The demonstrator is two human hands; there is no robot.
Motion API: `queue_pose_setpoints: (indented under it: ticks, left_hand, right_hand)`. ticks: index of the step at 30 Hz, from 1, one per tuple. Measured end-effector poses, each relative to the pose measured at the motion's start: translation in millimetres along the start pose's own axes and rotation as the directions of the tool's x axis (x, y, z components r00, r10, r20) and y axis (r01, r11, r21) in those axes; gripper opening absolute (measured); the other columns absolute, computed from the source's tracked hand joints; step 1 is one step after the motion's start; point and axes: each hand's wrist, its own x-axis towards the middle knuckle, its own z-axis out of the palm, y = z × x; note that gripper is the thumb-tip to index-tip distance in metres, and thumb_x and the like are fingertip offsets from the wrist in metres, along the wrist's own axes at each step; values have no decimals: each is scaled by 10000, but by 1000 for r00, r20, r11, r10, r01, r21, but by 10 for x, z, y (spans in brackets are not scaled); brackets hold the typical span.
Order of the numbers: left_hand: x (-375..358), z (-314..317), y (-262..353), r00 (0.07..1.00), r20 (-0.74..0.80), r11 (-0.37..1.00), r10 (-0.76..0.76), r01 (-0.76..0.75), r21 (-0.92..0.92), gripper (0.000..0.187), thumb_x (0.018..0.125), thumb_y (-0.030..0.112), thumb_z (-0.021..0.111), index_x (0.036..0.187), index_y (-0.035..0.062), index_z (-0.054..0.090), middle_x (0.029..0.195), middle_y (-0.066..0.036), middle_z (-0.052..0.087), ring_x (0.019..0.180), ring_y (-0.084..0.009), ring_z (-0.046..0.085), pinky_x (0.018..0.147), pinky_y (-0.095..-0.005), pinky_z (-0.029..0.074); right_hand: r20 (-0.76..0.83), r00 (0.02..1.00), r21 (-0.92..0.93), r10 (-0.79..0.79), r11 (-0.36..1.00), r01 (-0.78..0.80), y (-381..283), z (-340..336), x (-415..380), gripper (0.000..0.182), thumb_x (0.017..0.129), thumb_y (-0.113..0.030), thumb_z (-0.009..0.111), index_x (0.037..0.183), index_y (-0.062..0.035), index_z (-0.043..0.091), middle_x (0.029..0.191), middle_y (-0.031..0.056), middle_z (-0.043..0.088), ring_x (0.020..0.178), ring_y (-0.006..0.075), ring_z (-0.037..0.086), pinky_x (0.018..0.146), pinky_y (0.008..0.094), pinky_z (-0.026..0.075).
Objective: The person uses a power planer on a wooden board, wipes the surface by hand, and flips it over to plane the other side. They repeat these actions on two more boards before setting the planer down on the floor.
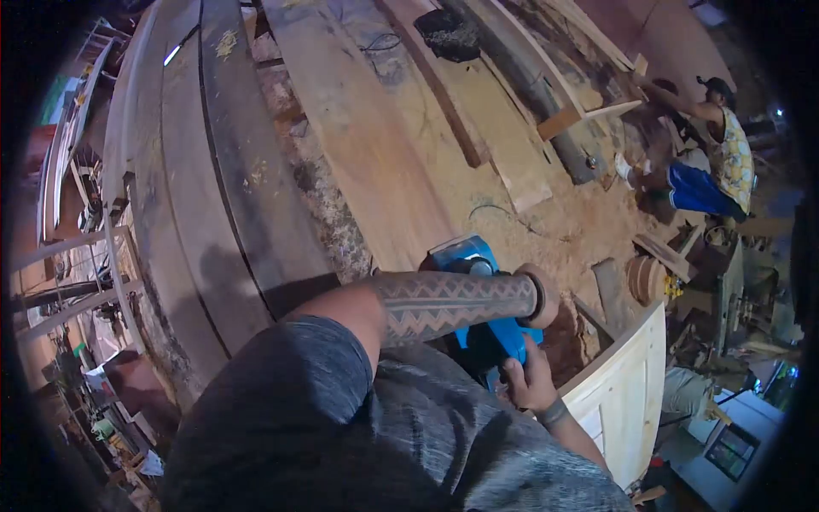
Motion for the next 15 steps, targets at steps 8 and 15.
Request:
queue_pose_setpoints:
  ticks: [8, 15]
  left_hand:
    - [-268, -539, -1167, 997, -26, 989, 76, -72, 127, 459, 913, 315, 573, 1185, -4, 760, 1206, -242, 736, 1161, -375, 698, 1020, -488, 529]
    - [-657, -1015, -2543, 975, -217, 992, -46, 69, 102, 491, 922, 411, 575, 1157, 23, 764, 1163, -269, 730, 1121, -407, 698, 999, -505, 530]
  right_hand:
    - [-26, 998, -33, -63, 998, 62, -461, 15, 1222, 424, 1045, -291, 605, 1323, 23, 548, 922, 244, 671, 820, 381, 683, 755, 457, 520]
    - [-93, 980, -35, -178, 984, 176, -1093, 196, 2630, 378, 1088, -359, 570, 1213, -4, 612, 818, 71, 613, 729, 142, 575, 684, 321, 483]
